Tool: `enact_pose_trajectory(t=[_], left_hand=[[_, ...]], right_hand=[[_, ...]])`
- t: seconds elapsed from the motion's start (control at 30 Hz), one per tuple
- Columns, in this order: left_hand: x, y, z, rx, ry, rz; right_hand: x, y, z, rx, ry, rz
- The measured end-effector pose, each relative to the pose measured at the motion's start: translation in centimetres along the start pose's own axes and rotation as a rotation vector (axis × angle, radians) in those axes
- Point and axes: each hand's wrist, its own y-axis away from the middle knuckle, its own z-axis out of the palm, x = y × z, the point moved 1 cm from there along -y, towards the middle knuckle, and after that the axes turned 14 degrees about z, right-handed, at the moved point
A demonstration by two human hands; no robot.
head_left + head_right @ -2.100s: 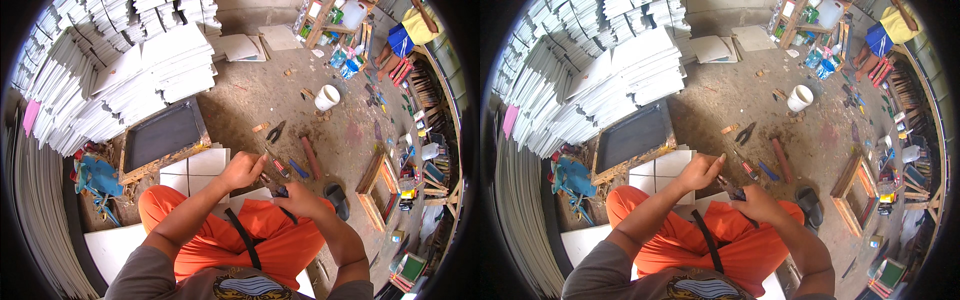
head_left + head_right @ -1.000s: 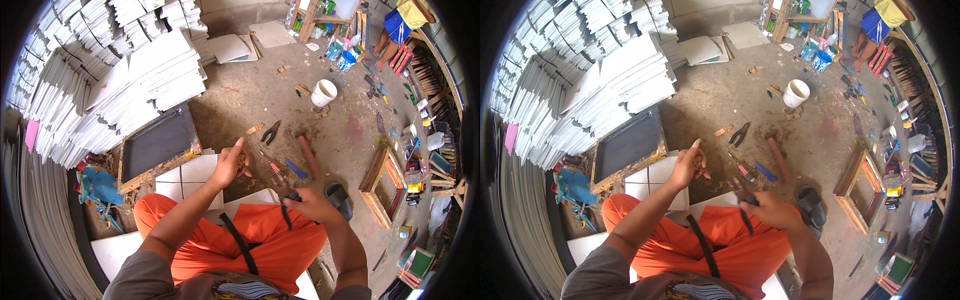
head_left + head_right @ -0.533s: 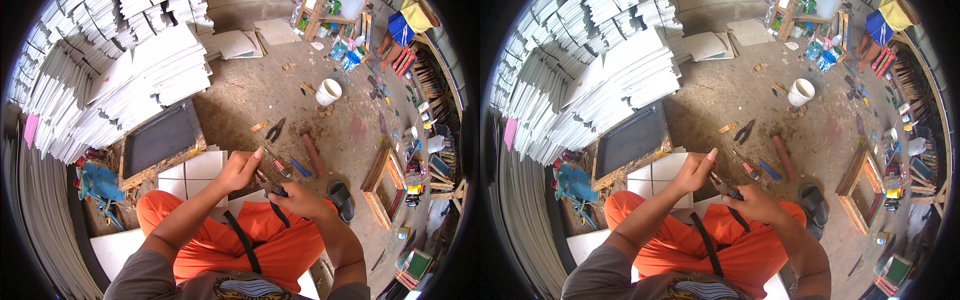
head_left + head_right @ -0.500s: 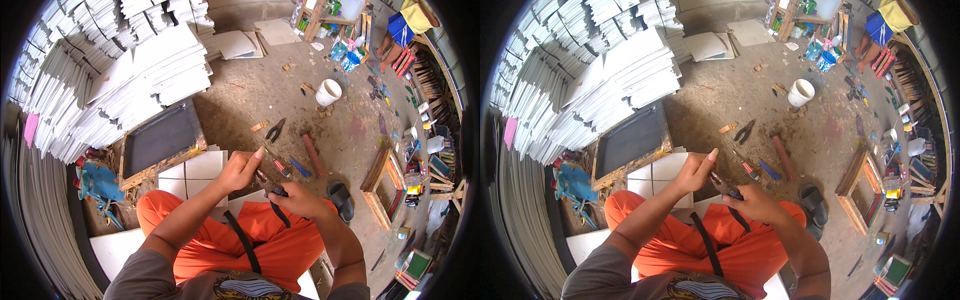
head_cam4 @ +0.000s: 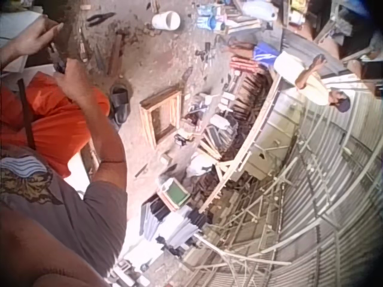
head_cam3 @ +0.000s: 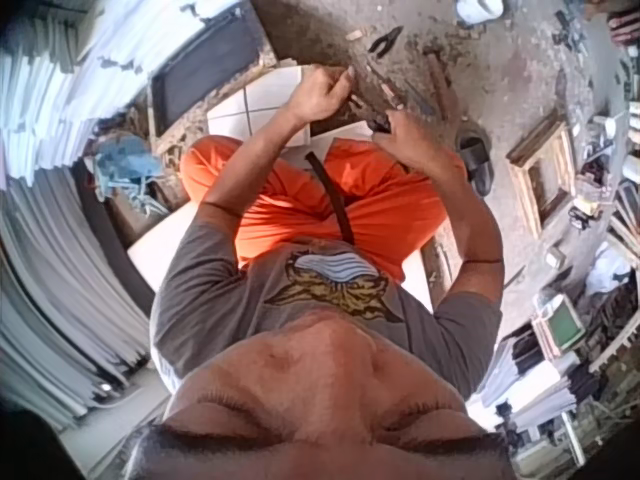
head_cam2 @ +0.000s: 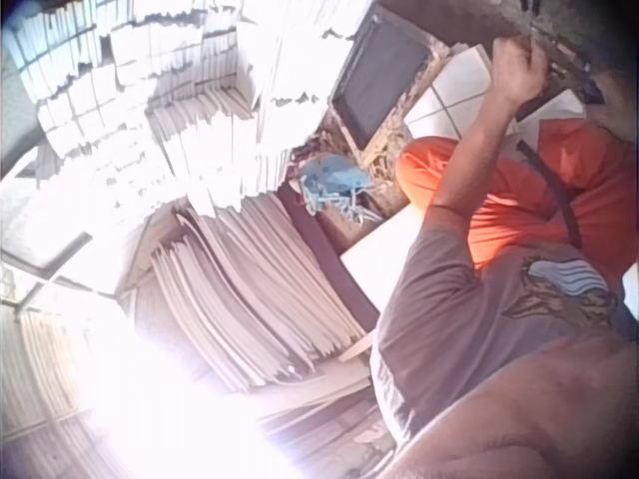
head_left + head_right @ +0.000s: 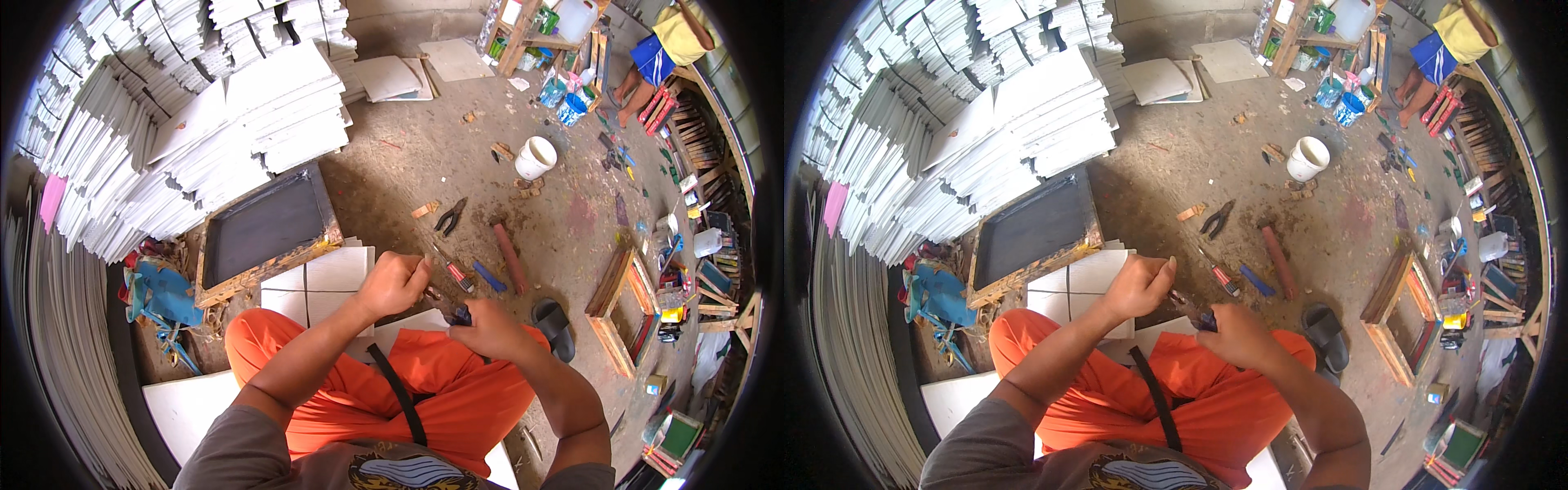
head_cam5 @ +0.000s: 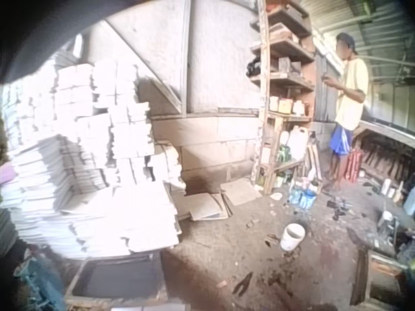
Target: The person sits on the floor and uses a hammer and a small wooden block to tap and adjust a wooden frame. They then use pliers to pull out a small piece of wood from the frame and place it on the floor. Finally, they pick up a stack of white rectangular boards and place them on the frame.
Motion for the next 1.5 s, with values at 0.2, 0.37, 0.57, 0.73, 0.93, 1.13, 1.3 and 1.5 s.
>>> enact_pose_trajectory(t=[0.2,0.37,0.57,0.73,0.93,1.13,1.3,1.5], left_hand=[[-1.8,0.8,1.0,-0.007,-0.057,0.033],[-1.5,0.8,2.7,0.001,-0.024,0.047],[-1.2,0.7,1.1,0.042,-0.051,-0.004],[-5.5,0.8,-7.9,0.442,0.139,-0.254],[-7.4,-0.2,-1.2,0.248,0.304,-0.485],[-9.0,0.4,-0.5,0.228,0.280,-0.549],[-10.5,-0.4,0.1,0.231,0.284,-0.657],[-13.5,-1.6,1.2,0.276,0.361,-0.768]], right_hand=[[-0.7,0.8,-0.7,-0.136,-0.049,0.070],[0.6,2.4,-0.2,-0.083,0.010,0.188],[2.9,4.3,-0.6,-0.293,-0.271,0.126],[9.2,10.6,-2.8,-0.110,-0.476,0.423],[12.1,5.7,-6.9,0.060,-0.517,0.444],[15.7,-5.7,-13.6,0.155,-0.658,0.434],[21.3,-19.4,-21.9,0.263,-0.683,0.478],[23.3,-29.7,-28.4,0.237,-0.687,0.663]])
